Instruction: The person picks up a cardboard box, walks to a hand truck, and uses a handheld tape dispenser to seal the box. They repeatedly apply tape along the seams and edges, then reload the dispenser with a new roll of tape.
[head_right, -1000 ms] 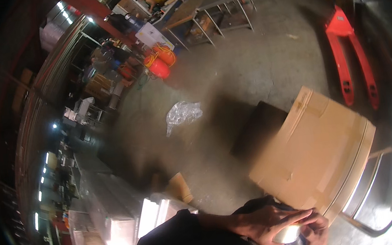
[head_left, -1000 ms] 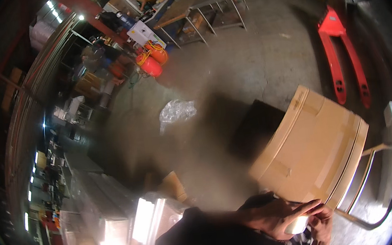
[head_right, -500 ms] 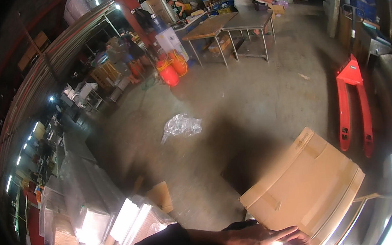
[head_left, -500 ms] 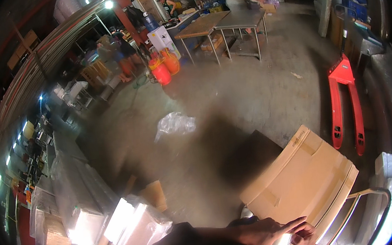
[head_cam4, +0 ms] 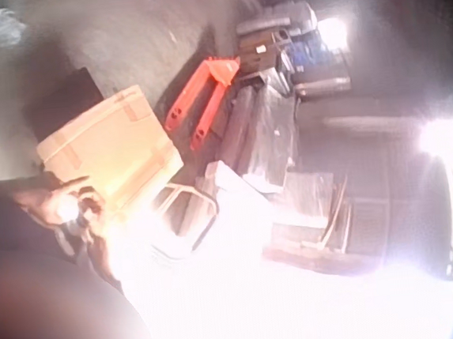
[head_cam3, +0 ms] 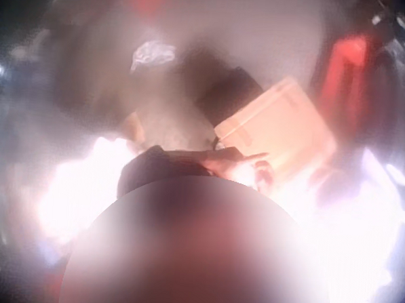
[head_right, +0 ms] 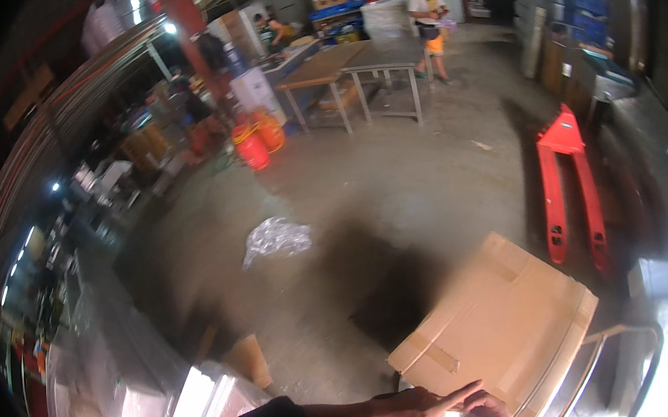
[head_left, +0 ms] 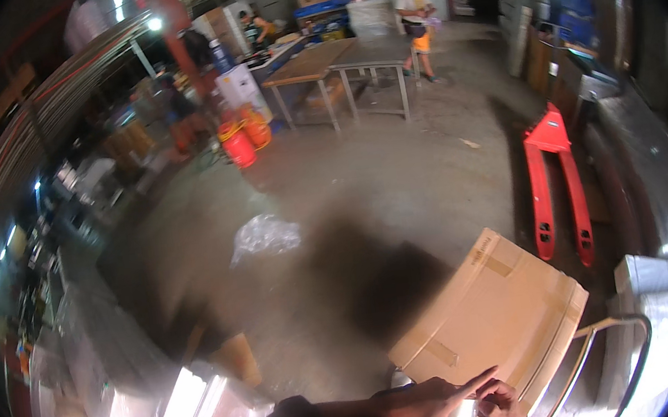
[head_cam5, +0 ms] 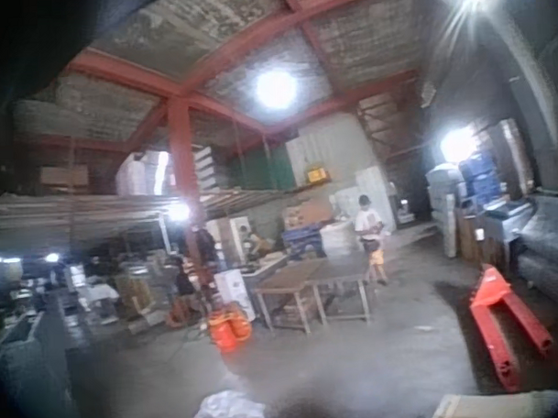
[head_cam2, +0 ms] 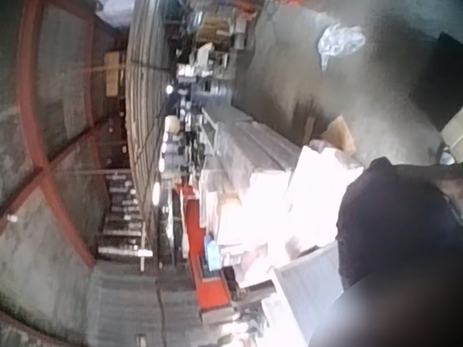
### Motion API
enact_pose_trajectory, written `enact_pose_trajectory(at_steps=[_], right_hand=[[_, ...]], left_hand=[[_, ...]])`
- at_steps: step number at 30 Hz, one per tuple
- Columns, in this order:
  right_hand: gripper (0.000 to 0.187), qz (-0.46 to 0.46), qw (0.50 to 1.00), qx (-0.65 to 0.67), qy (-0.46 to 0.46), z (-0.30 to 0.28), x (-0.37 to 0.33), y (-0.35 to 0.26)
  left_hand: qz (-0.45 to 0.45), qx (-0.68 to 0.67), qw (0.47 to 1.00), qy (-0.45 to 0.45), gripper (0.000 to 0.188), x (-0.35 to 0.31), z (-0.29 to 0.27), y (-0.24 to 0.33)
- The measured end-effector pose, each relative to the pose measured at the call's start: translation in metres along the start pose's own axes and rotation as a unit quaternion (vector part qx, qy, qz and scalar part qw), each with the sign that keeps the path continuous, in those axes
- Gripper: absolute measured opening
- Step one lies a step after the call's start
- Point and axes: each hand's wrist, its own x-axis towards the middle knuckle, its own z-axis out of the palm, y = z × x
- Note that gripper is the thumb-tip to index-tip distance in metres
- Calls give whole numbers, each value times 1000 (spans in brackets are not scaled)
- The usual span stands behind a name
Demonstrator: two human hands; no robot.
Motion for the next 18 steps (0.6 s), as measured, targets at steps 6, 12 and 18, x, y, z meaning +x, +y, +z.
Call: enact_pose_trajectory(at_steps=[6,12,18], right_hand=[[11,42,998,-42,8,7,-11,-16],[21,8,998,-54,42,-8,-52,-24],[14,20,995,-32,87,-46,-104,-31]], left_hand=[[-225,265,938,3,117,-29,-19,1],[-124,378,916,-49,118,-8,8,-21],[-75,362,925,-89,119,23,77,-47]])
